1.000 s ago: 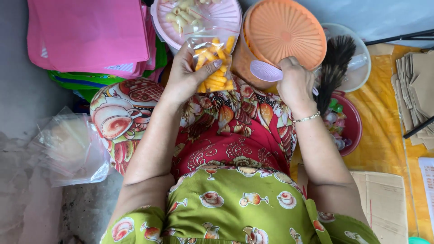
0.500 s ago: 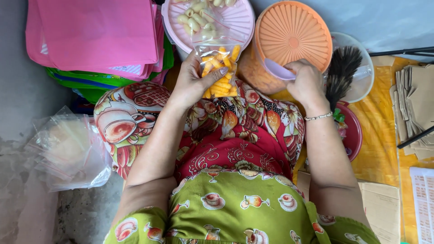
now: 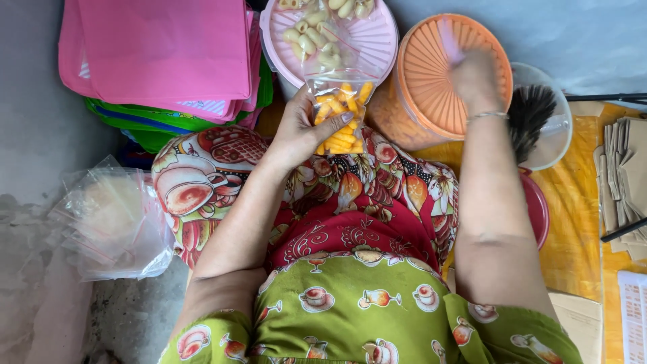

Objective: The person scoops orange snack sticks from a container into small clear plastic bags using a pink scoop, then seals the bags. Later, the person scoops colorful candies from a red bowl into another small bag and seals it.

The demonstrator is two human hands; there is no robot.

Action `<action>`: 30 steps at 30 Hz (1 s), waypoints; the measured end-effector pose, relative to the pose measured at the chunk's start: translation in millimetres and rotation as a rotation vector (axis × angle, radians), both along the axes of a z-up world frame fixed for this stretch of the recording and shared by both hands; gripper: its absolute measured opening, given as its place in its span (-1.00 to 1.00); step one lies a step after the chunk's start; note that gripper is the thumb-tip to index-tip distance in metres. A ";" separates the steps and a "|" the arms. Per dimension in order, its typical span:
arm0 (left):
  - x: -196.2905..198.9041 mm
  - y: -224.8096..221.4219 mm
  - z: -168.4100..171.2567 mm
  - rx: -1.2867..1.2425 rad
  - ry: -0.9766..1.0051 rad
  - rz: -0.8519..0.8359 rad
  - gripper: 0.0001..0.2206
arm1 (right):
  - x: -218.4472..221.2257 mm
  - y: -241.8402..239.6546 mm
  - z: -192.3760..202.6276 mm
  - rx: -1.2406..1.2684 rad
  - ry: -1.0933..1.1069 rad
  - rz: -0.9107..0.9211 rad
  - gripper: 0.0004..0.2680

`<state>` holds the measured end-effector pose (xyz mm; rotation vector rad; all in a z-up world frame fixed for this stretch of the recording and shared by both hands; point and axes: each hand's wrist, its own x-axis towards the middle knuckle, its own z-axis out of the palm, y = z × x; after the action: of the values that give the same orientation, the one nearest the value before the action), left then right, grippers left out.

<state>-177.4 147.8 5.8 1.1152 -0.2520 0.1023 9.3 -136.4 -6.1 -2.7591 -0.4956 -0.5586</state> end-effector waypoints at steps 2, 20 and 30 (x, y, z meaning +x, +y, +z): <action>2.3 -2.3 1.8 0.016 -0.013 0.016 -0.71 | -3.3 26.8 -25.0 -0.183 0.436 -0.127 -0.74; 25.5 -60.8 2.9 -0.070 -0.077 -0.229 -0.68 | -36.8 -26.0 8.7 -0.230 0.459 -0.304 -0.54; 106.4 -127.9 22.5 0.070 -0.259 -0.198 -0.57 | -69.0 -29.0 32.4 0.811 0.119 0.142 -0.76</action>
<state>-71.0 19.9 28.3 1.1405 -0.5998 0.0614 -59.7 -165.4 26.3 -1.9538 -0.3311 -0.4285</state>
